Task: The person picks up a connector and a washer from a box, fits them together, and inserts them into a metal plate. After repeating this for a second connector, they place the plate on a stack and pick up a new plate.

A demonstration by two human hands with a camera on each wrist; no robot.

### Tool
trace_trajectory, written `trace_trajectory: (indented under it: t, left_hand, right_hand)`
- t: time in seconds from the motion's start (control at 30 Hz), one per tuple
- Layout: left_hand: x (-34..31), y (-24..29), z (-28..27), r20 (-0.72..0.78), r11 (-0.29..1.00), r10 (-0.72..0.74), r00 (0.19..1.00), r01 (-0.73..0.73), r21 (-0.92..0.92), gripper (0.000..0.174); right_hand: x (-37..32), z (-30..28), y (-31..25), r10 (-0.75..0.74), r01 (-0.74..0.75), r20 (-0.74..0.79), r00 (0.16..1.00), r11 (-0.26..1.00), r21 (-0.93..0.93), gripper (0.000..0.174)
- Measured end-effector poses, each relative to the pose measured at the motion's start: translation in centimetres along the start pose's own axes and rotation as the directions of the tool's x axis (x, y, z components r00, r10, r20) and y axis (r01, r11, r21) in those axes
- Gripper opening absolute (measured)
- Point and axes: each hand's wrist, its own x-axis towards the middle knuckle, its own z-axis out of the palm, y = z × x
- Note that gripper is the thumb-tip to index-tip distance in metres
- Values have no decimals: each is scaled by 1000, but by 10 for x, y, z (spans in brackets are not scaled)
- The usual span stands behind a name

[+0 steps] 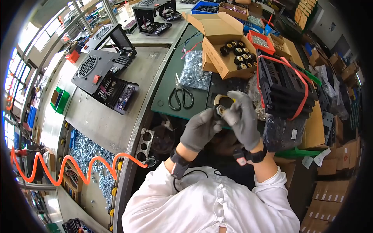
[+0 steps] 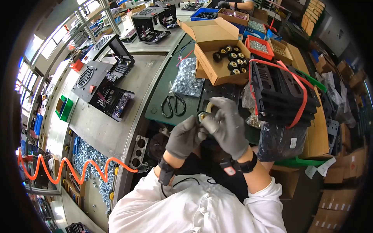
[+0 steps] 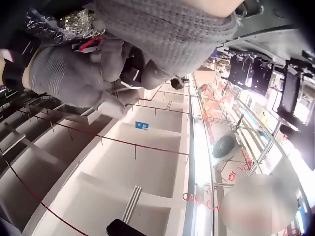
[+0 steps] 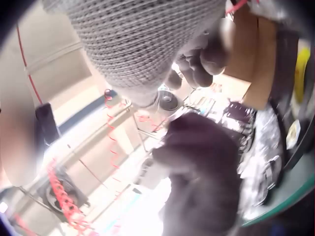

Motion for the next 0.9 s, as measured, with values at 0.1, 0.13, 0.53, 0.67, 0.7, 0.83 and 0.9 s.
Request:
trace_trajectory:
  t: [0.1,0.13,0.53,0.67,0.7,0.83,0.9]
  left_hand:
    - [1,-4,3,21,997,57,998,-56,-58,35]
    - [-1,1,1,36,996,59,998,-56,-76,36]
    - [12,-8,-19,92,992,11,996,1,-126,42]
    - [12,-20,-9,59,988,-59,996,67,-139,44]
    - [14,-22,-8,88,982,-63,994,77,-174,44]
    - [12,-17,-10,62,976,-108,992,117,-185,42]
    - [13,-28,-14,79,973,-137,987,149,-175,41]
  right_hand:
    - [8,-1,5,-29,35,118,993,998,-49,44]
    - [6,-9,27,34,-20,98,995,990,-139,44]
    - [-13,-24,39,220,-230,-95,971,968,-102,31]
    - [-13,-19,2,20,-18,22,1000,998,-54,28]
    - [-16,-22,16,16,-15,16,1000,998,-57,28]
    - [-28,-35,40,188,-208,-123,975,962,-179,22]
    - [-28,-27,12,128,-126,-25,991,990,62,18]
